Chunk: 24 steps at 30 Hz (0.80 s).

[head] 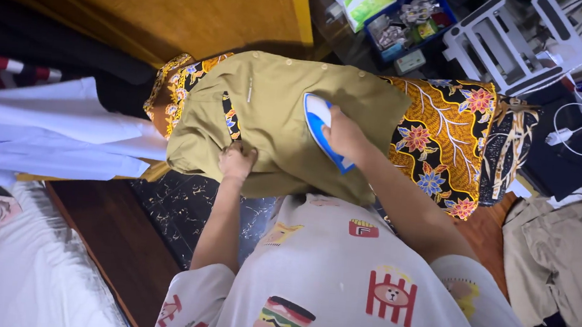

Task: The recorder is ironing a khaki shirt on an ironing board.

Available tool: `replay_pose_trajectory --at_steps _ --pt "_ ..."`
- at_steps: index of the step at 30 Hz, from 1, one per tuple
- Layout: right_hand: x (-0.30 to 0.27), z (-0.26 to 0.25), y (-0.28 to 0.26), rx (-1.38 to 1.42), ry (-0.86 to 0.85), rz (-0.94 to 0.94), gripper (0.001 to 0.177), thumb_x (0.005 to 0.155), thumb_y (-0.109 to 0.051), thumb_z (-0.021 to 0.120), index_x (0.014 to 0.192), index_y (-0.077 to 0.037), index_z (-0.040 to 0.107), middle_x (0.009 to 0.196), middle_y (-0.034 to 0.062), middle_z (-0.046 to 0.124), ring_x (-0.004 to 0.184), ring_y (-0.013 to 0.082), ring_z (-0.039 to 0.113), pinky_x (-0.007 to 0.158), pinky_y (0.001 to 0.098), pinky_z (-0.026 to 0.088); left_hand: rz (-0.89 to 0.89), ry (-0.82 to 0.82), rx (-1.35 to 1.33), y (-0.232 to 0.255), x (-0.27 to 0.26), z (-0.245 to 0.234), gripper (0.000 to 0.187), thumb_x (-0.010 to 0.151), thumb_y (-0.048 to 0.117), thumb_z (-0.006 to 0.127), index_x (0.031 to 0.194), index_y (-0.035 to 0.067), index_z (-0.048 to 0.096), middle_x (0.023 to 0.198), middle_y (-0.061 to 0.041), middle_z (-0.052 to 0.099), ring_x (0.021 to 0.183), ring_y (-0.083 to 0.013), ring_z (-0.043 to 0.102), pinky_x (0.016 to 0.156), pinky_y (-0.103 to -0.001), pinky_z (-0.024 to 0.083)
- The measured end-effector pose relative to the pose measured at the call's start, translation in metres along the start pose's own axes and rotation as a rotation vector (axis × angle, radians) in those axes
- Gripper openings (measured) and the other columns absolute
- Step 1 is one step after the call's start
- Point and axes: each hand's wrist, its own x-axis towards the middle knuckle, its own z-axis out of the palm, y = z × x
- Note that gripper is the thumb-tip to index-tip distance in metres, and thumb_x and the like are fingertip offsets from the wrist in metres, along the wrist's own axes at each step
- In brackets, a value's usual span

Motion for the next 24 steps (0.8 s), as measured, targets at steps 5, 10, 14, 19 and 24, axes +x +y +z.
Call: replay_pose_trajectory --at_steps 5,10,14,19,24 --pt "-0.023 -0.001 0.027 -0.015 -0.102 0.038 0.049 0.095 -0.024 0.063 0.132 0.001 0.046 0.113 0.0326 0.068 0.107 0.0494 0.065 0.091 0.0543 0.052 0.045 -0.039 -0.014 -0.001 -0.004 -0.014 0.045 0.079 0.05 0.079 0.099 0.01 0.075 0.109 -0.016 0.072 0.111 -0.0362 0.062 0.098 -0.046 0.049" --pt "-0.089 -0.05 0.017 -0.052 -0.349 0.194 0.061 0.091 -0.027 0.063 0.143 -0.006 0.04 0.121 0.0284 0.065 0.11 0.0457 0.064 0.091 0.0525 0.051 -0.033 -0.065 -0.504 -0.018 0.004 -0.017 0.021 0.083 0.032 0.076 0.093 0.013 0.076 0.071 -0.005 0.072 0.065 -0.0177 0.068 0.068 -0.032 0.053" --pt "-0.107 -0.058 0.03 -0.168 -0.464 0.081 0.054 0.087 -0.026 0.068 0.134 -0.007 0.05 0.12 0.0251 0.067 0.112 0.0427 0.066 0.093 0.0505 0.052 -0.043 -0.247 -0.962 -0.046 0.017 -0.006 0.009 0.085 0.006 0.067 0.082 0.005 0.075 0.064 0.005 0.062 0.053 -0.005 0.046 0.051 -0.025 0.038" --pt "-0.083 -0.025 0.017 -0.184 -0.56 0.092 0.043 0.087 -0.025 0.066 0.127 -0.013 0.057 0.114 0.0203 0.072 0.109 0.0392 0.069 0.093 0.0493 0.054 0.005 -0.303 -1.014 -0.07 0.028 0.011 0.009 0.083 0.001 0.064 0.078 0.004 0.07 0.065 0.004 0.062 0.053 -0.0048 0.046 0.051 -0.025 0.038" --pt "-0.045 0.027 -0.039 -0.183 -0.456 -0.128 0.045 0.088 -0.03 0.069 0.127 -0.013 0.057 0.121 0.0205 0.067 0.112 0.0415 0.063 0.093 0.0518 0.05 0.104 -0.36 -1.002 -0.05 0.031 -0.009 0.006 0.081 0.002 0.067 0.084 0.005 0.071 0.072 0.006 0.067 0.064 -0.0036 0.054 0.061 -0.024 0.046"
